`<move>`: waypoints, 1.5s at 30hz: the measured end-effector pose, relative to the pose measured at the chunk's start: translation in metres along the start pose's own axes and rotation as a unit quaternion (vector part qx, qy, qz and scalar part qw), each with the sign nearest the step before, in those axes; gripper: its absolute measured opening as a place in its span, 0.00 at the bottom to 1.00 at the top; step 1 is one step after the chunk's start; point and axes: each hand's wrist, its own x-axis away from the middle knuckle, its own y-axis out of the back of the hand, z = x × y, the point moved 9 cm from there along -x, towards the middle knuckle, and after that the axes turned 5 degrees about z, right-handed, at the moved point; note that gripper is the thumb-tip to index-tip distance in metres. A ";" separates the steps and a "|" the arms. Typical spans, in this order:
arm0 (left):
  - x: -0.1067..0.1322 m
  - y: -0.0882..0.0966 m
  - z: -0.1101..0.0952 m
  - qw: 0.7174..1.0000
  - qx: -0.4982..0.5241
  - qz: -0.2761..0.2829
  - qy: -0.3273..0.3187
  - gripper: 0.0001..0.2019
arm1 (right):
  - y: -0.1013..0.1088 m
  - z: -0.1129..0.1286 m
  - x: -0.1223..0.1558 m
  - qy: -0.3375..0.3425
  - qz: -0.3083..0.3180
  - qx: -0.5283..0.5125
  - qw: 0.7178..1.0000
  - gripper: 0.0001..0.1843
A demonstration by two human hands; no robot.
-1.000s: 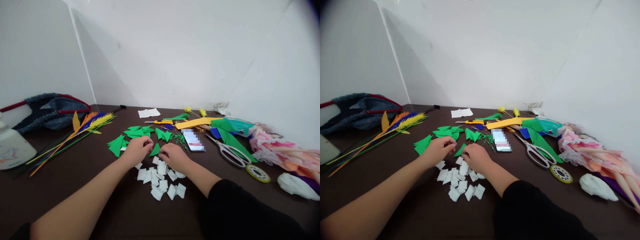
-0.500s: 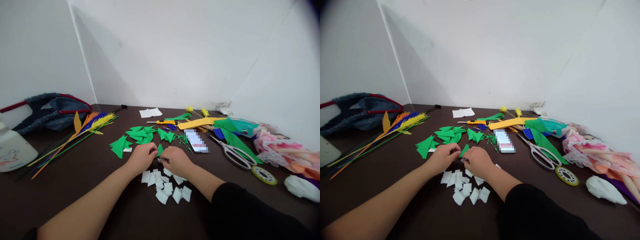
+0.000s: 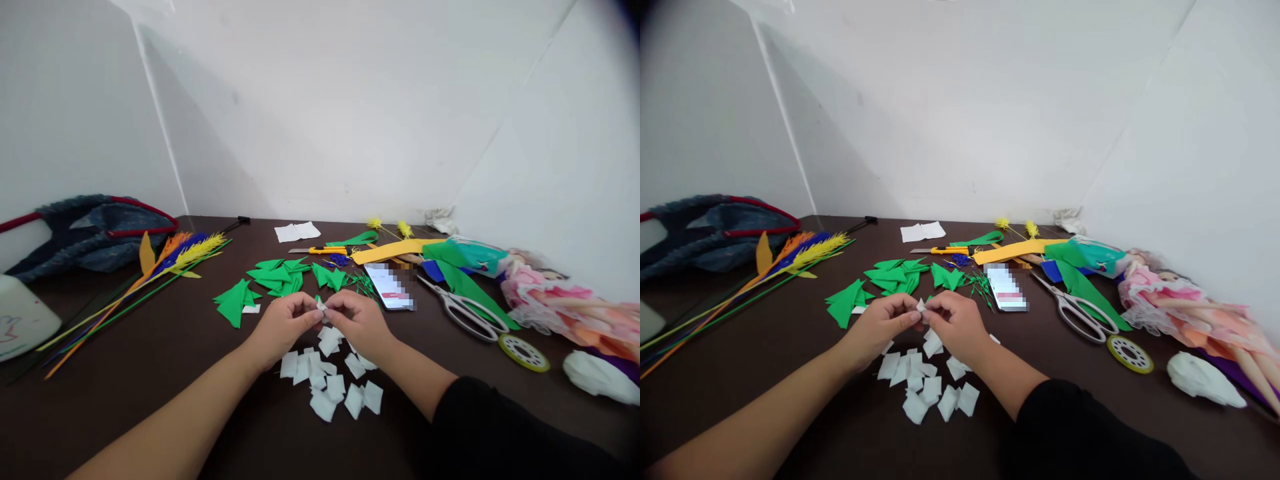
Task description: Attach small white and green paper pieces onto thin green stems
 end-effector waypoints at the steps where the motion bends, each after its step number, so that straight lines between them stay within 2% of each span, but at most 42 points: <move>1: 0.000 0.000 0.000 1.000 -0.001 -0.001 0.003 0.10 | 0.000 0.001 0.000 0.004 0.008 -0.002 1.000 0.04; 5: 0.000 0.003 0.001 0.999 -0.026 -0.014 0.016 0.11 | -0.001 -0.006 0.000 -0.027 0.024 0.000 0.999 0.05; 8: 0.000 -0.001 0.002 0.999 -0.015 -0.002 0.030 0.11 | -0.002 -0.012 0.001 -0.059 0.029 0.003 0.998 0.05; 13: -0.001 -0.005 0.009 0.997 -0.030 -0.011 0.071 0.06 | -0.008 -0.013 0.001 -0.053 0.045 0.018 0.997 0.04; 15: -0.001 -0.004 0.015 0.991 -0.083 -0.011 0.107 0.04 | -0.010 -0.016 0.000 -0.051 0.051 0.015 0.997 0.04; 17: -0.002 -0.001 0.015 0.976 -0.184 -0.013 0.113 0.04 | -0.010 -0.022 -0.001 -0.068 0.047 -0.018 0.996 0.04; 19: -0.004 0.005 0.007 0.954 -0.285 -0.028 0.084 0.04 | -0.010 -0.032 -0.001 -0.108 0.040 -0.093 0.989 0.03; 21: -0.004 0.007 -0.004 0.944 -0.324 -0.046 0.051 0.06 | -0.010 -0.041 -0.001 -0.147 0.032 -0.174 0.973 0.02; 27: -0.006 0.007 -0.015 0.978 -0.186 -0.093 0.020 0.09 | -0.007 -0.046 0.000 -0.160 0.013 -0.316 0.935 0.04; 30: -0.010 -0.004 -0.006 0.996 -0.053 -0.055 0.050 0.13 | -0.010 -0.048 0.001 -0.168 0.019 -0.349 0.922 0.05; 32: -0.012 -0.013 -0.001 0.997 0.035 -0.023 0.065 0.12 | -0.012 -0.049 0.001 -0.168 0.025 -0.356 0.919 0.05; 34: -0.013 -0.016 0.000 0.994 0.085 -0.019 0.068 0.09 | -0.012 -0.048 0.000 -0.164 0.029 -0.359 0.918 0.05; 42: -0.012 -0.010 0.003 0.994 0.051 -0.065 0.076 0.10 | -0.003 -0.048 -0.003 -0.127 0.014 -0.263 0.956 0.05; 45: -0.012 -0.010 0.002 0.995 0.022 -0.074 0.070 0.10 | 0.011 -0.051 -0.008 -0.097 0.003 -0.132 0.986 0.06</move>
